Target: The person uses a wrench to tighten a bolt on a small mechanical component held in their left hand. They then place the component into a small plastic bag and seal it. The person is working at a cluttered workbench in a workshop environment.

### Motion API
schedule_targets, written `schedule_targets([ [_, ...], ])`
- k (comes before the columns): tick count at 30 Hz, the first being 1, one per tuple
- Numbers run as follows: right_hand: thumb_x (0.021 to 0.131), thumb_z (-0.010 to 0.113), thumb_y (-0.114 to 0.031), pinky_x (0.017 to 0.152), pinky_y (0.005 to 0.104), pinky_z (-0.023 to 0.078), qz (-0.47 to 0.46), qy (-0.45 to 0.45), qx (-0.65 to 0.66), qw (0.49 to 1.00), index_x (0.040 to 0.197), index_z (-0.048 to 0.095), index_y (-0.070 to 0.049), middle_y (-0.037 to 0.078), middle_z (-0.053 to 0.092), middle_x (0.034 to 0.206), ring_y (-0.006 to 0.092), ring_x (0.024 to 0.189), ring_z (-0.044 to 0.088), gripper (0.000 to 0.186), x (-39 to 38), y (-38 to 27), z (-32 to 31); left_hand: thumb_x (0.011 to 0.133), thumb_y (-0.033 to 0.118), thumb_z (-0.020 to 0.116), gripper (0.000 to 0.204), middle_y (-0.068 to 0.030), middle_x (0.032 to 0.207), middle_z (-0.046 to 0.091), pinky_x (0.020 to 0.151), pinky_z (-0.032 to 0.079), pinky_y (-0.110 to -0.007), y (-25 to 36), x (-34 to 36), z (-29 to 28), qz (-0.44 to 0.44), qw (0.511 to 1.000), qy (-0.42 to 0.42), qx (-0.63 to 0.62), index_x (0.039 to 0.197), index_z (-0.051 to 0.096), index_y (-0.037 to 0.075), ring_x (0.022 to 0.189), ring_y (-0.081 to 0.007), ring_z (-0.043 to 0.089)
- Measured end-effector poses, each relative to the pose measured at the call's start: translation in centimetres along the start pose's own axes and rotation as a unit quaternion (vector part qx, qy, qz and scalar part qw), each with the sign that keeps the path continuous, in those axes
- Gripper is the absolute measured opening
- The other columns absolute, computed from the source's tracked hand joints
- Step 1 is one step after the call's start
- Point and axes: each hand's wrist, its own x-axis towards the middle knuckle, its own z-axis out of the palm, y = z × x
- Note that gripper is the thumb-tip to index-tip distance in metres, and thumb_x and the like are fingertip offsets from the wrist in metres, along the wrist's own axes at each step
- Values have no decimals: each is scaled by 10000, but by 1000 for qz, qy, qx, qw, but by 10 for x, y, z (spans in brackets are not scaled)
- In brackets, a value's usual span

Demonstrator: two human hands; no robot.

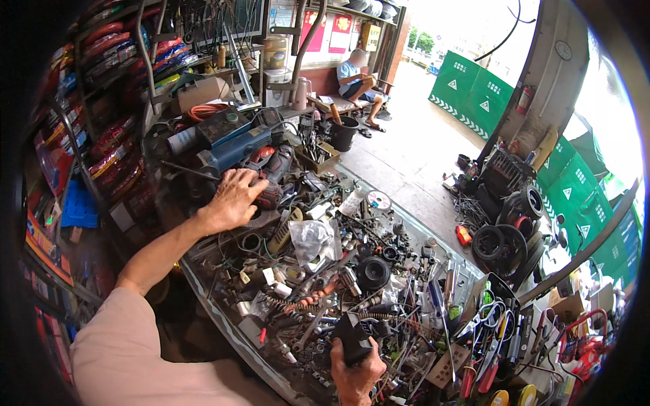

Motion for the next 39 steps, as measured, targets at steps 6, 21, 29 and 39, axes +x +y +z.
schedule_targets([
  [6,732,762,-167,595,302,496,14,1,11,1000,944,609,22,94,662,729,164,632,638,323,-2,2,3,830,359,645,395,-125,942,584,887,348,-421,72,2,28,37,989,22,-143,1046,572,37,989,-264,541],
  [21,730,760,-159,614,309,490,20,-2,-13,1000,947,610,25,96,660,754,165,664,630,322,-1,-7,3,679,9,600,172,-78,835,562,801,406,-382,166,-1,55,136,939,194,-251,844,581,56,871,-245,539],
  [29,736,758,-174,618,312,486,15,-1,-30,999,943,606,34,100,660,755,168,665,629,331,0,-5,2,700,1,641,493,-140,983,528,845,428,-418,170,-4,67,127,927,214,-280,1181,534,-3,967,-267,527],
  [39,735,755,-176,624,323,497,25,-10,-19,999,934,619,13,96,668,741,182,642,640,306,1,-9,0,954,335,504,363,-138,595,596,519,458,-384,131,20,72,-145,879,33,-453,842,660,27,538,-246,592],
])
